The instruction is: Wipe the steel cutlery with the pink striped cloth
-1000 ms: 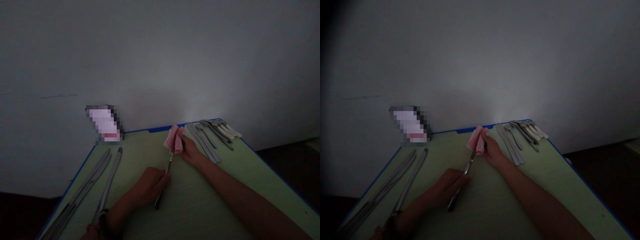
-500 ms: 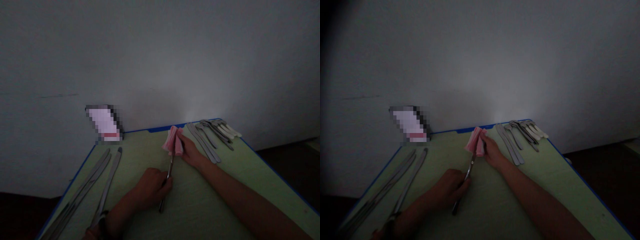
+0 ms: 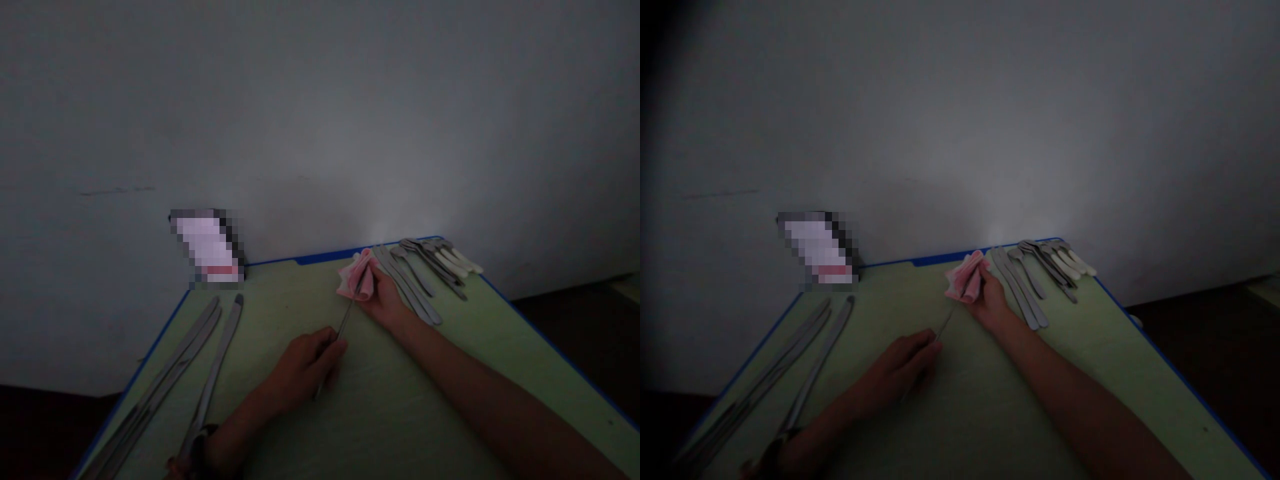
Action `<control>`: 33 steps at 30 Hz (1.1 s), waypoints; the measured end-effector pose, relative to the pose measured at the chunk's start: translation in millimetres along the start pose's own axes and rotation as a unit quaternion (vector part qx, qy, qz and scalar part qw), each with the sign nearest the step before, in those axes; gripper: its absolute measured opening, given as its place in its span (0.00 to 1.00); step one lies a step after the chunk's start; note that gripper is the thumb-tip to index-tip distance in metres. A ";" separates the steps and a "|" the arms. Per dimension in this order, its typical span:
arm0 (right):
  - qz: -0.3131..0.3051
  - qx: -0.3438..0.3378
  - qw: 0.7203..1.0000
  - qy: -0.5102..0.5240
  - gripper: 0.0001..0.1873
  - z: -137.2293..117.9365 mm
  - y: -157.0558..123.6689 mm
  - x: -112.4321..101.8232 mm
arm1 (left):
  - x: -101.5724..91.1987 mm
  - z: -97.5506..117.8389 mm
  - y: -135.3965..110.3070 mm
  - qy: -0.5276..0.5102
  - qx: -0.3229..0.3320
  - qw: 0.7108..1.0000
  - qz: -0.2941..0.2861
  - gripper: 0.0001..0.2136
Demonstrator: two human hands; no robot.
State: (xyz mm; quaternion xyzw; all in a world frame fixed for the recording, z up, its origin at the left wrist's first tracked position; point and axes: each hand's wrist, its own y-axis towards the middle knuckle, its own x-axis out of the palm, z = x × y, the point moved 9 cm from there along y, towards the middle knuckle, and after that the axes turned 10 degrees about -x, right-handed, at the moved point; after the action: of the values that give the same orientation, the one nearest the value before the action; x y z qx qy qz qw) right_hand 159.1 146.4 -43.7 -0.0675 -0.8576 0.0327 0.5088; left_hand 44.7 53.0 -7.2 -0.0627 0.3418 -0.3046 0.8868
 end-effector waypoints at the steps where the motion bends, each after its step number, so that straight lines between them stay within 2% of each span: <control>1: -0.002 0.000 1.000 -0.003 0.08 -0.3 -0.9 1.9 | -0.4 -0.8 0.6 -0.008 -0.008 1.000 0.004 0.17; 6: -0.038 -0.020 0.998 -0.036 0.13 -6.3 -6.6 12.2 | -6.4 -6.0 5.0 -0.050 -0.038 0.997 0.044 0.15; 9: -0.073 0.009 0.996 -0.054 0.19 -1.9 -11.0 16.8 | -13.5 -8.3 6.1 -0.065 -0.046 0.993 0.091 0.15; 12: -0.074 0.012 0.994 -0.076 0.17 1.1 -12.0 16.9 | -17.5 -7.6 6.0 -0.053 -0.041 0.990 0.122 0.15; 16: -0.089 0.001 0.989 -0.117 0.13 6.9 -11.8 20.0 | -16.1 -5.9 5.9 -0.013 -0.029 0.991 0.133 0.15; 20: -0.145 -0.009 0.976 -0.163 0.15 12.2 -15.4 24.3 | -12.7 -6.9 4.8 0.037 -0.026 0.989 0.139 0.15; 26: -0.210 -0.003 0.951 -0.227 0.15 15.1 -22.9 28.4 | -11.6 -9.9 5.2 0.094 -0.054 0.985 0.138 0.16; 33: -0.184 -0.015 0.953 -0.238 0.13 14.3 -19.3 24.7 | -11.5 -11.2 6.0 0.178 -0.085 0.971 0.137 0.16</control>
State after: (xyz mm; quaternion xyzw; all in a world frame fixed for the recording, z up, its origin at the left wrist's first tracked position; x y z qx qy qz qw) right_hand 133.2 131.2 -26.7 0.0936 -0.9519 -0.0592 0.2855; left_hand 33.8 65.6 -11.1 -0.0351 0.5243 -0.1560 0.8364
